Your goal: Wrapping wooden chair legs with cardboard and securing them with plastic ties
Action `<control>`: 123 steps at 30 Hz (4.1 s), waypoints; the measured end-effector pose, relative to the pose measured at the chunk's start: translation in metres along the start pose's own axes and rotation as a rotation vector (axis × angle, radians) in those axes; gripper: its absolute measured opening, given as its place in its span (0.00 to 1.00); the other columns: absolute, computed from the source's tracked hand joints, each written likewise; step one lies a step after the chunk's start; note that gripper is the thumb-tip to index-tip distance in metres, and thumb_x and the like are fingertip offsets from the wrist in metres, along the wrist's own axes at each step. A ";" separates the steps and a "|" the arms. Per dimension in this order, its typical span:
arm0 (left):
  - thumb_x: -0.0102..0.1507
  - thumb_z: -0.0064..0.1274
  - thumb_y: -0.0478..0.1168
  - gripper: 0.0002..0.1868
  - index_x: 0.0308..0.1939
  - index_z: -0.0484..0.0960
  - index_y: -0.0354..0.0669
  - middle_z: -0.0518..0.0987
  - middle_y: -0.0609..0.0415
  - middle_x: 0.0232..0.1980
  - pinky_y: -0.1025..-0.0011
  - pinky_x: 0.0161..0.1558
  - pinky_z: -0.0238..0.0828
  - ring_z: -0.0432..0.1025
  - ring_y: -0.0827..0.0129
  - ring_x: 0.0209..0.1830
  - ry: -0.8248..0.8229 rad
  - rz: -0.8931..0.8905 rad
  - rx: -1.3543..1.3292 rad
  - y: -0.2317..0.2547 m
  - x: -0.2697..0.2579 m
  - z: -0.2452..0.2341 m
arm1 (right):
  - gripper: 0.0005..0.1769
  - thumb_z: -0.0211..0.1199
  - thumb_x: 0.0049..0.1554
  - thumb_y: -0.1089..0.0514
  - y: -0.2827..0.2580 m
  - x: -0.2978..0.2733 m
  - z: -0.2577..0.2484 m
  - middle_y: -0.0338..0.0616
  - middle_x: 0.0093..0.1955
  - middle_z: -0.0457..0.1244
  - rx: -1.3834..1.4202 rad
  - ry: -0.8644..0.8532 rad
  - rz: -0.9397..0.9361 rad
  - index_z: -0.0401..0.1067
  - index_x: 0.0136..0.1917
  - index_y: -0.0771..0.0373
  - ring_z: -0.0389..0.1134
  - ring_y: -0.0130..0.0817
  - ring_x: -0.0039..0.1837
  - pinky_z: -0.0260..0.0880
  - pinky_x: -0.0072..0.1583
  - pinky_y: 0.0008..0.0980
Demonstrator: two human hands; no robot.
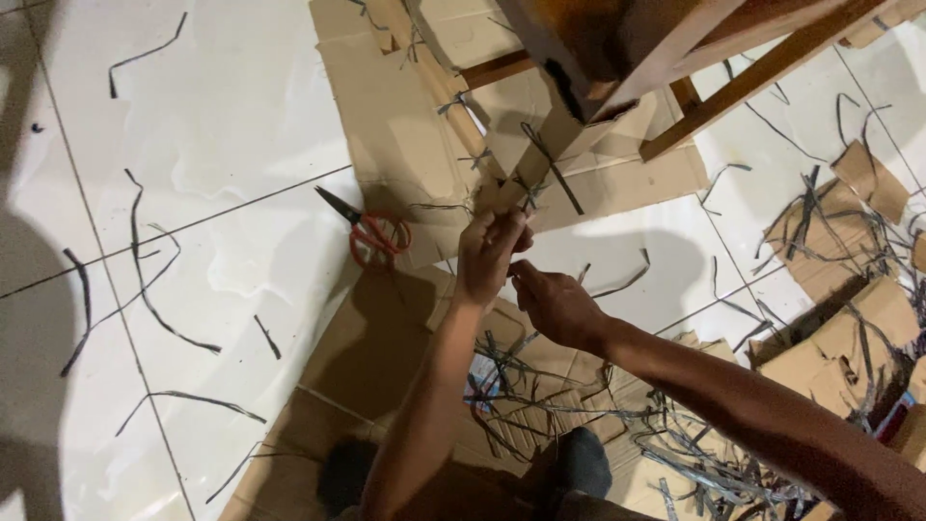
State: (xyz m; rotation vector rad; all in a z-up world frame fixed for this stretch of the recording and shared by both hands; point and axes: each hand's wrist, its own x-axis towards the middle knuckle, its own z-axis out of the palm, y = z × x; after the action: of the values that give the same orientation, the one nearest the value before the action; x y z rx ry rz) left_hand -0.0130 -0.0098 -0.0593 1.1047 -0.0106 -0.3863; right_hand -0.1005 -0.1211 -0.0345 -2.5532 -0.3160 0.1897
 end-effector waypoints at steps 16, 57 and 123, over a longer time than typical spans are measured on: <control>0.66 0.54 0.41 0.08 0.43 0.85 0.43 0.85 0.44 0.35 0.56 0.44 0.75 0.79 0.54 0.39 0.296 0.106 0.505 0.015 -0.001 -0.090 | 0.30 0.56 0.62 0.42 -0.048 0.004 0.053 0.59 0.59 0.66 -0.327 -0.893 0.023 0.70 0.64 0.70 0.68 0.60 0.62 0.67 0.63 0.56; 0.69 0.55 0.40 0.11 0.51 0.82 0.35 0.82 0.36 0.45 0.68 0.46 0.76 0.77 0.66 0.50 0.760 0.701 0.261 0.063 0.009 -0.139 | 0.20 0.59 0.63 0.45 -0.085 0.055 -0.001 0.60 0.40 0.70 0.165 -0.428 0.265 0.74 0.48 0.66 0.74 0.62 0.47 0.75 0.48 0.56; 0.60 0.63 0.34 0.04 0.37 0.84 0.43 0.75 0.54 0.30 0.73 0.39 0.69 0.67 0.77 0.32 0.302 0.065 -0.038 -0.019 -0.011 0.002 | 0.24 0.66 0.56 0.58 0.022 -0.038 -0.094 0.51 0.42 0.66 0.614 -0.077 0.406 0.73 0.66 0.60 0.71 0.41 0.47 0.74 0.54 0.45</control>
State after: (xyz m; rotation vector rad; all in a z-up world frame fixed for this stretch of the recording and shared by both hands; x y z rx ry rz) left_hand -0.0292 -0.0151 -0.0728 1.1128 0.2265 -0.1586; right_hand -0.1143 -0.1975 0.0349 -1.9709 0.2148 0.4595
